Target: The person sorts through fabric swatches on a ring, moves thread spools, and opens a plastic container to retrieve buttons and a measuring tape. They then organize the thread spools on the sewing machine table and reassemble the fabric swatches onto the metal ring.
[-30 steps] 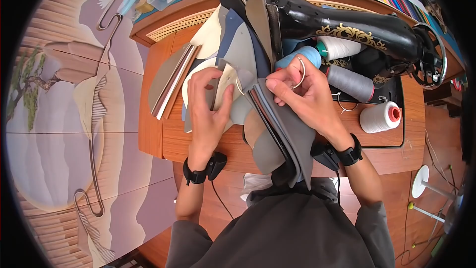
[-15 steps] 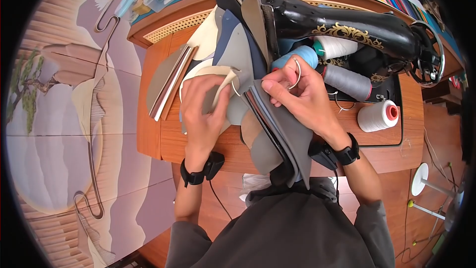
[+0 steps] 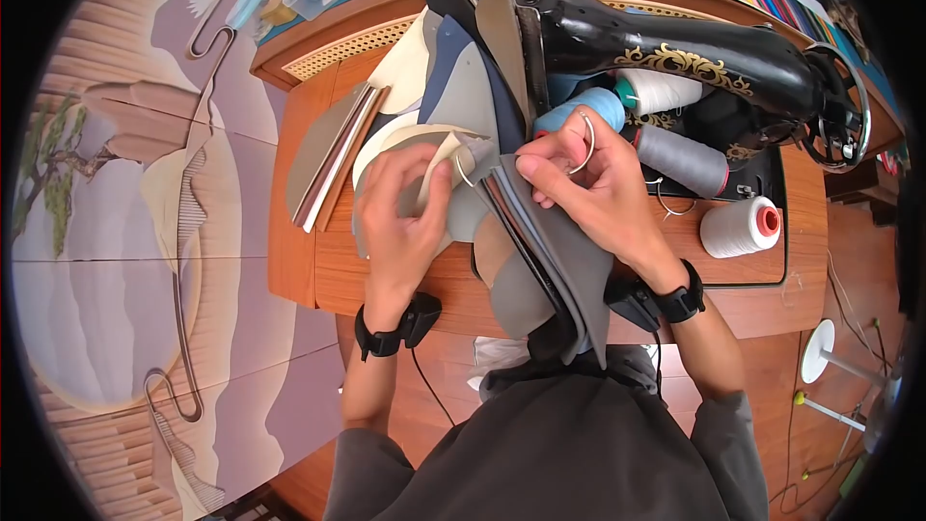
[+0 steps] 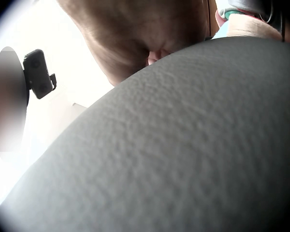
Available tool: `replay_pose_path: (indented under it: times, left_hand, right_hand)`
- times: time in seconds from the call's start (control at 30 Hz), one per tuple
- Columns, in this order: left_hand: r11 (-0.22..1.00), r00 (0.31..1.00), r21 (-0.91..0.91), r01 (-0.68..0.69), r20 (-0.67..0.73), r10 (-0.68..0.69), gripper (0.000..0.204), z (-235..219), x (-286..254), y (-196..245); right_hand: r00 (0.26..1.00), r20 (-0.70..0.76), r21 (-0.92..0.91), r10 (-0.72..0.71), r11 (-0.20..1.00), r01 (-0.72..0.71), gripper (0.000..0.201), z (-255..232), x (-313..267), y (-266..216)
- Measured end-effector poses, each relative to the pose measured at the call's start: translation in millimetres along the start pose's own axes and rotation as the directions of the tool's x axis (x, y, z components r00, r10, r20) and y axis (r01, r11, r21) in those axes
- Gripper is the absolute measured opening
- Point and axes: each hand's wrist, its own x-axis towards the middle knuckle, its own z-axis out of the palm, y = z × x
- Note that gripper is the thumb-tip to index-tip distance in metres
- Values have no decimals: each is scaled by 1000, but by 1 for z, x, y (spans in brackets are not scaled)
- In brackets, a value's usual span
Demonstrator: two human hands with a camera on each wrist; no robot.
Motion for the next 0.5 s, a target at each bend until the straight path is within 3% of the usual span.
replay_pose_path:
  times: [0.07,0.2,0.27,0.5]
  left_hand:
    - [995,997,-69,67,48,-64,15,0,0,2]
    - [981,998,-191,39,65,-27,16,2,1,-3]
    - [892,970,-386,236,143,-195,17,0,0,1]
    - [858,960,-436,273,175,-217,19,-4,1,8]
  right_hand:
    - [1000,4,7,-1,1000,1,38,0,0,0]
    - [1000,7,15,-8,1000,8,37,0,0,-1]
    - [1000,10,19,-4,1000,4,37,0,0,-1]
    - [999,12,-25,30,999,-30,39,-1,0,-2]
